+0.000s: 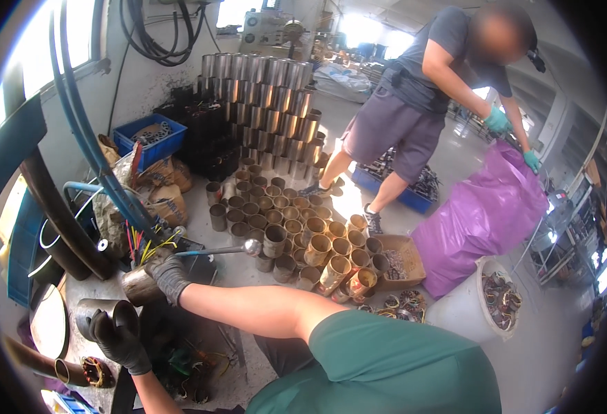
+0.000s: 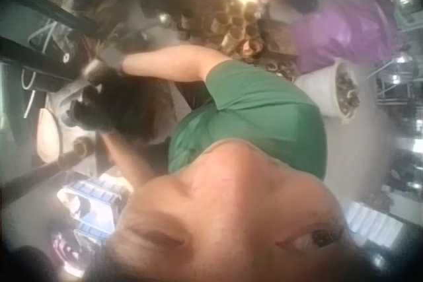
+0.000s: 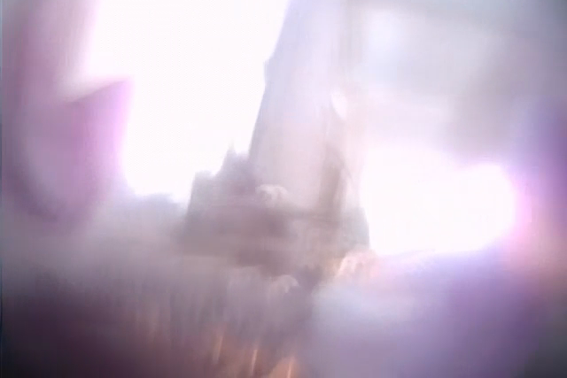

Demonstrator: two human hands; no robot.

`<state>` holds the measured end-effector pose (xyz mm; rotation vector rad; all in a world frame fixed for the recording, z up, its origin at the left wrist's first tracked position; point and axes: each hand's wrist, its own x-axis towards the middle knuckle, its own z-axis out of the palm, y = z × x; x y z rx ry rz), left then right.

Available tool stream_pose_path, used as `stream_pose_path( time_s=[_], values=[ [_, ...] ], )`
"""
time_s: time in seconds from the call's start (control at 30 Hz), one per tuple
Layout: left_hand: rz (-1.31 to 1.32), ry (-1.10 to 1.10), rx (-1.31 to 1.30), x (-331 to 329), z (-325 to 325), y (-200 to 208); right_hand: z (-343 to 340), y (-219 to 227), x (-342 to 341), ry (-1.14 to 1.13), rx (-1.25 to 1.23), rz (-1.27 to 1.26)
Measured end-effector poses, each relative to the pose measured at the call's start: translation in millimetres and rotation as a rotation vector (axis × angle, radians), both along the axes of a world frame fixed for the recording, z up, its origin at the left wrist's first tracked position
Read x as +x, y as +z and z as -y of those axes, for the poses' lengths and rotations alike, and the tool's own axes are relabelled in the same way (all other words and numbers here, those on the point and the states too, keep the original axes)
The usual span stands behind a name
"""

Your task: The person places a metal cylinder into a press machine, inserts a component into the cylinder, and operates a lever to press the parts together before setting the finished unit aside.

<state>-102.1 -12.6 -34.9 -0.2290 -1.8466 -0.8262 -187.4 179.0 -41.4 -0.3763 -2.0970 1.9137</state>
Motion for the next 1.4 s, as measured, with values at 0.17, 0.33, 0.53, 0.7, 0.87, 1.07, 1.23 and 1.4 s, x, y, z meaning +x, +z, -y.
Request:
stream_pose_path(
  time_s=[0.17, 0.33, 0.53, 0.7, 0.87, 1.07, 1.23, 1.4],
  values=[
    [-0.04, -0.061, 0.392, -10.8, 56.1, 7.3, 1.9, 26.3, 23.4, 0.092, 0.249, -0.282],
    [0.007, -0.252, 0.632, -3.3, 82.6, 34.1, 17.9, 41.4, 25.2, 0.426, 0.941, -0.453],
    [0.24, -0.08, 0.385, 1.2, 143.7, 32.5, 37.5, 90.2, 30.2, 0.509, 1.036, -0.983],
    [0.323, -0.11, 0.316, 29.9, 149.4, 29.4, 42.2, 89.9, 19.1, 0.347, 1.03, -1.041],
    [0.486, 0.19, 0.259, 74.9, 174.2, 33.8, 35.2, 68.2, 11.3, 0.4, 0.971, -0.839],
    [0.87, 0.299, -0.126, 103.0, 154.6, 52.7, 22.1, 50.3, 1.0, 0.458, 0.761, -0.712],
    [1.012, 0.305, -0.258, 93.2, 172.4, 25.1, 15.9, 54.7, 18.3, 0.591, 0.362, -0.524],
    [0.905, 0.105, 0.019, 86.1, 153.0, 25.2, -8.4, 60.9, 28.8, 0.672, 0.201, -0.57]
  ],
)
